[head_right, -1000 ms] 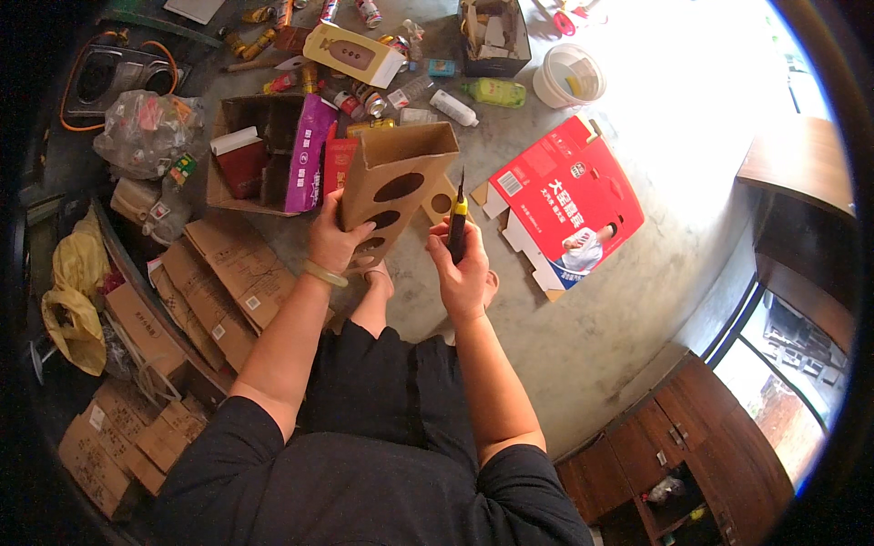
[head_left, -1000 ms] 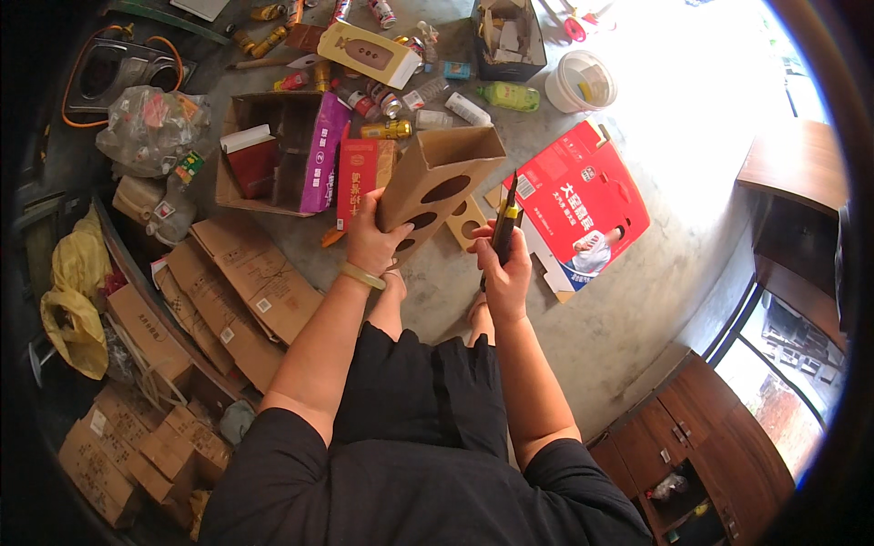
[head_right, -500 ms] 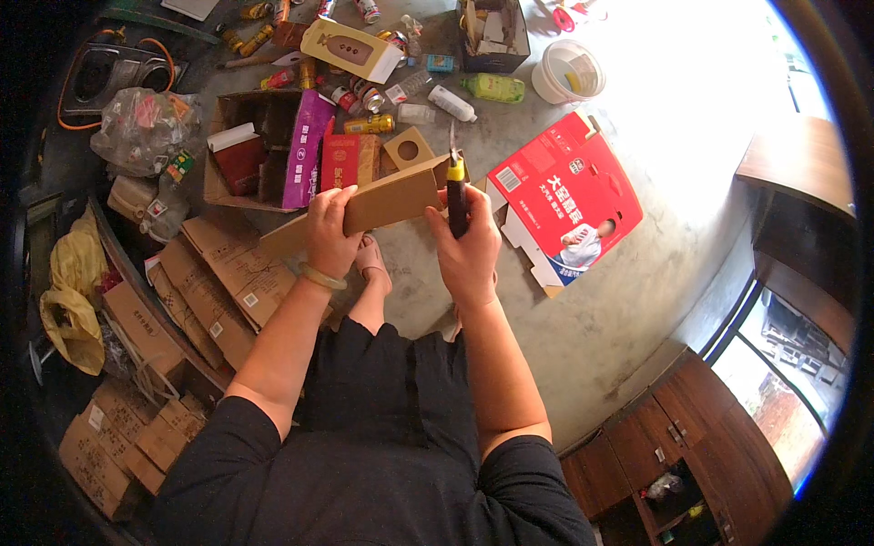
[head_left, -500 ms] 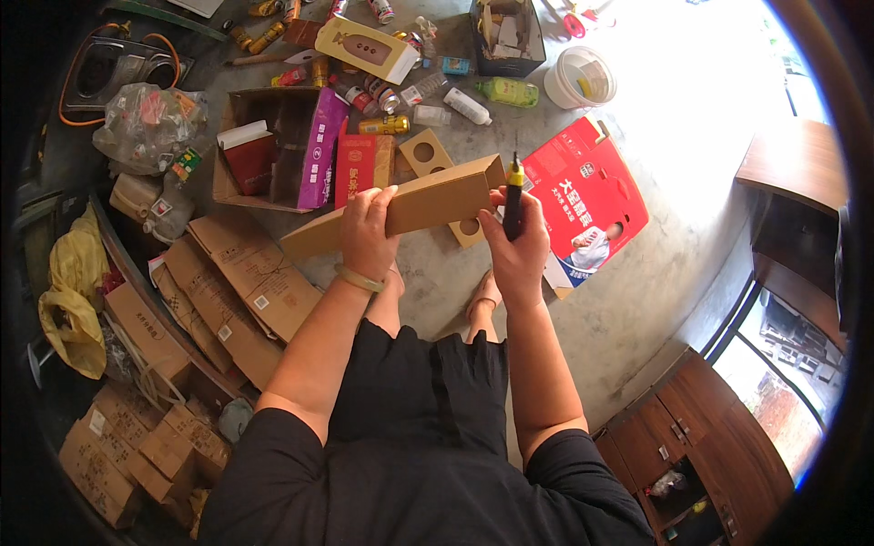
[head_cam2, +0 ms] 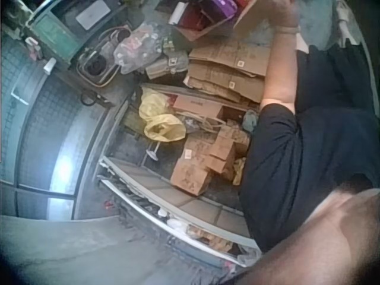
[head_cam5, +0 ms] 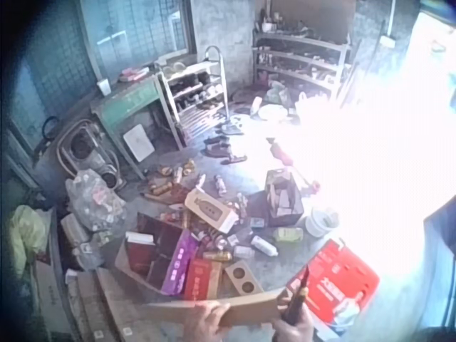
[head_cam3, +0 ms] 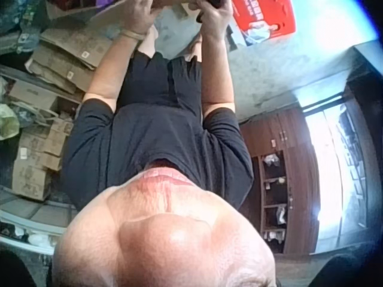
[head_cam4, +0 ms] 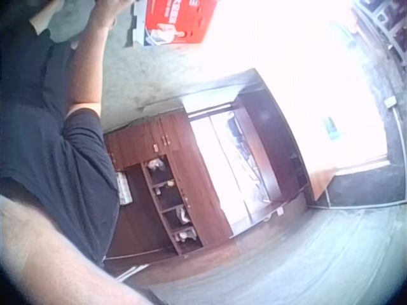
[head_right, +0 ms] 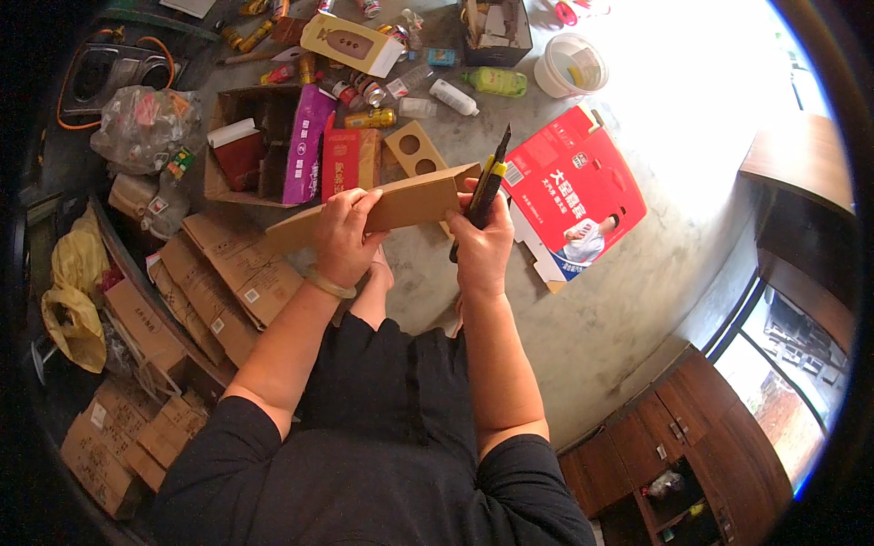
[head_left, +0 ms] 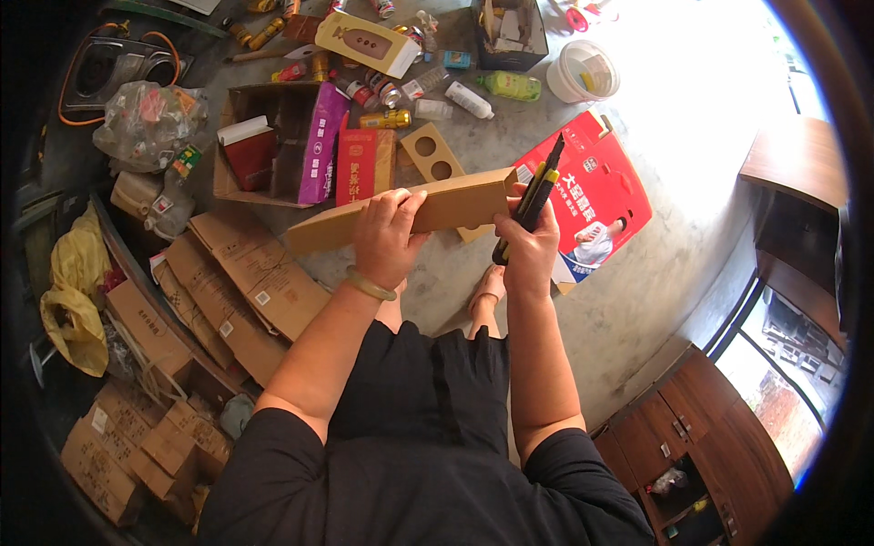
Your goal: The person uses a utility knife to cut open a red cardboard box and then cuts a piece of cardboard with circular cutouts. They handle several cardboard pieces and boxes in a cluttered storage area.
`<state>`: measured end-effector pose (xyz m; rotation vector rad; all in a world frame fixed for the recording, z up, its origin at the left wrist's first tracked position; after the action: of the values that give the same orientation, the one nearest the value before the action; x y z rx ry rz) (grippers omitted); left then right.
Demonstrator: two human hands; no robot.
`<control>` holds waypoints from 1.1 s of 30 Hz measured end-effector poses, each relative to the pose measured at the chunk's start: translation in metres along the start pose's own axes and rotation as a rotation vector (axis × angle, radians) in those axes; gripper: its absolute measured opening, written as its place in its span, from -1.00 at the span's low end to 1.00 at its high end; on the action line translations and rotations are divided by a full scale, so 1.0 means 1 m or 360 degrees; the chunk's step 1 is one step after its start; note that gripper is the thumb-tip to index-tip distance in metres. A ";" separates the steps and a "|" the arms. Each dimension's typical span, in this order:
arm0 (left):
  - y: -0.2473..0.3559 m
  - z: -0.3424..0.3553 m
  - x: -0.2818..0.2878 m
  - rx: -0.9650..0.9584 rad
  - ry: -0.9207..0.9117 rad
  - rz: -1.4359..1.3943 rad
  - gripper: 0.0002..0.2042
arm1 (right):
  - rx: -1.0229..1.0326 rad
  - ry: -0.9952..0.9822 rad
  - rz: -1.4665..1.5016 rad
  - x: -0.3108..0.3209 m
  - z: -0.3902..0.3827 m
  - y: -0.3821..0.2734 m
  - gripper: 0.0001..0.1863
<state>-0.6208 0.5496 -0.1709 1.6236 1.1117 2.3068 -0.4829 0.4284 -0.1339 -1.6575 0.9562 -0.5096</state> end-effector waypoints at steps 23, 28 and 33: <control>-0.001 0.008 -0.013 0.0028 -0.0197 -0.0115 -0.40 | -0.0012 -0.0105 -0.0118 0.007 0.000 -0.003 -0.58; -0.002 0.013 -0.012 0.0068 -0.0188 -0.0112 -0.24 | -0.0041 -0.0146 -0.0087 0.008 -0.001 -0.005 -0.57; 0.003 0.018 -0.002 0.0482 -0.0640 -0.0372 -0.36 | -0.0014 -0.0187 -0.0105 0.007 0.007 -0.014 -0.65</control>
<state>-0.6040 0.5552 -0.1675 1.8304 1.4979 1.6342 -0.4693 0.4279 -0.1234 -1.7119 0.8208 -0.4474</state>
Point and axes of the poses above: each hand's wrist, its own z-axis towards the middle knuckle, its own x-axis out of the back of the hand, y = z × x, the point moved 2 cm from there along z, towards the middle knuckle, and after that the axes turned 10 degrees about -y, right-handed, at the moved point
